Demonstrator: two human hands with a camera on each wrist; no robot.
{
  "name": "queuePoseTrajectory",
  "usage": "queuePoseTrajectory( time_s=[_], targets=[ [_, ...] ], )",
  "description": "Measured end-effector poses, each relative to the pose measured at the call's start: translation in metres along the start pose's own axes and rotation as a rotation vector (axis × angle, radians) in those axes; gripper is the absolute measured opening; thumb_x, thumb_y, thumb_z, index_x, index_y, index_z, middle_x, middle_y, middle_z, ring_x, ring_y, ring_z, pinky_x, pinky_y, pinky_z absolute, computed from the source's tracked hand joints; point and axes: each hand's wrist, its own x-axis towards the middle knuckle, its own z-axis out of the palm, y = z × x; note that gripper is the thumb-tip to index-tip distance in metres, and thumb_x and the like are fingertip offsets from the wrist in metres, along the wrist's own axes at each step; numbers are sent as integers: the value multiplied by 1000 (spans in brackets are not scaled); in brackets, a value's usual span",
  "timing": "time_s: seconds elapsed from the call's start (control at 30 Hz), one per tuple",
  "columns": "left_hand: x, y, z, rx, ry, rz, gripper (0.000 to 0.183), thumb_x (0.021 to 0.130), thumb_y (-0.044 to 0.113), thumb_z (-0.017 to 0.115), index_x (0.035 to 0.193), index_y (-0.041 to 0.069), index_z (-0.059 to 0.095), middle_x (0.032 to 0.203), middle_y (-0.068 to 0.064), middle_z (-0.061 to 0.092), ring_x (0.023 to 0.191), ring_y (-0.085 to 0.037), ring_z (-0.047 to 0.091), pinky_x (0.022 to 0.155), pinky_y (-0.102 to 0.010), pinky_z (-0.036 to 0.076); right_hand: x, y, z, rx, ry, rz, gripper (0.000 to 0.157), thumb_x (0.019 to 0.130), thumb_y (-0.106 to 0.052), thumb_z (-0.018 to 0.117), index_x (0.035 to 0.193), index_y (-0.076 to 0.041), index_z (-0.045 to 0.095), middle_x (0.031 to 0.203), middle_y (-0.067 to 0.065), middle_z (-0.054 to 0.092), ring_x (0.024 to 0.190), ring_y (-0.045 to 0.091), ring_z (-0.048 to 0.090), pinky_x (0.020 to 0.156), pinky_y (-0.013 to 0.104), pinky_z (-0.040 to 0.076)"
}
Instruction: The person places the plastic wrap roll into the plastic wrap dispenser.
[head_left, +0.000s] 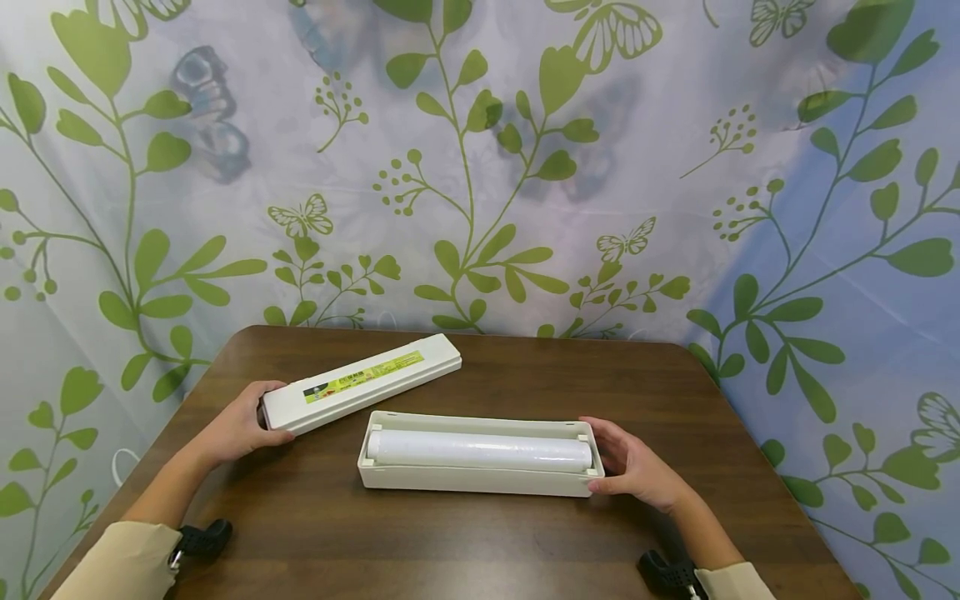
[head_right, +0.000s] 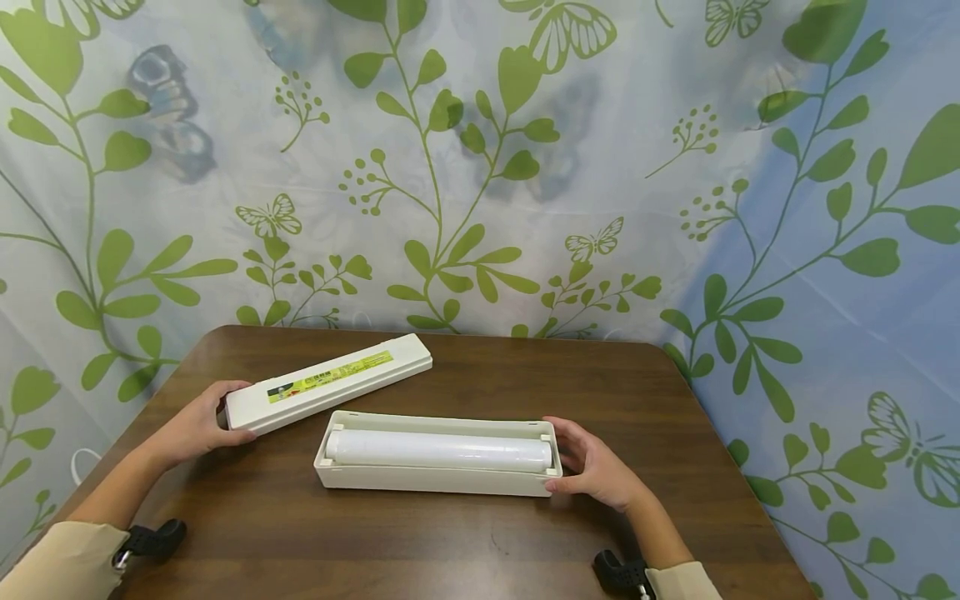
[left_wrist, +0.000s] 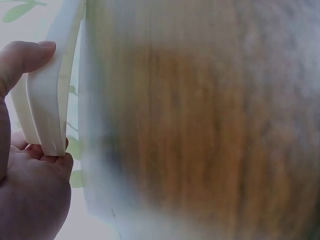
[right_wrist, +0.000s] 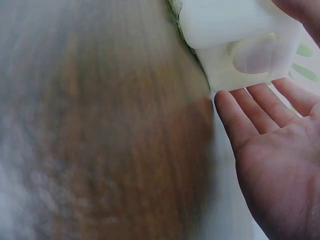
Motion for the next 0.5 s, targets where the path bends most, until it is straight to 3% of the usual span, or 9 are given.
queuePoseTrajectory(
  time_s=[0.33, 0.5],
  targets=[
    [0, 1, 1, 19, 3, -7, 88, 75, 31, 92, 139, -8, 46, 133, -27, 54, 113, -34, 54, 86, -22, 40, 0, 0, 1, 12, 2, 4, 89, 83, 2, 80, 156, 0, 30, 152, 32, 40, 128, 8, 57, 100, 25, 52],
    [0, 3, -1, 30, 39, -21, 87, 75, 33, 93, 140, -4, 49, 133, -25, 58, 111, -32, 54, 88, -33, 43, 0, 0, 0, 23, -3, -1, 92, 83, 3, 80, 157, 4, 26, 153, 33, 38, 129, 7, 56, 101, 24, 52]
  ],
)
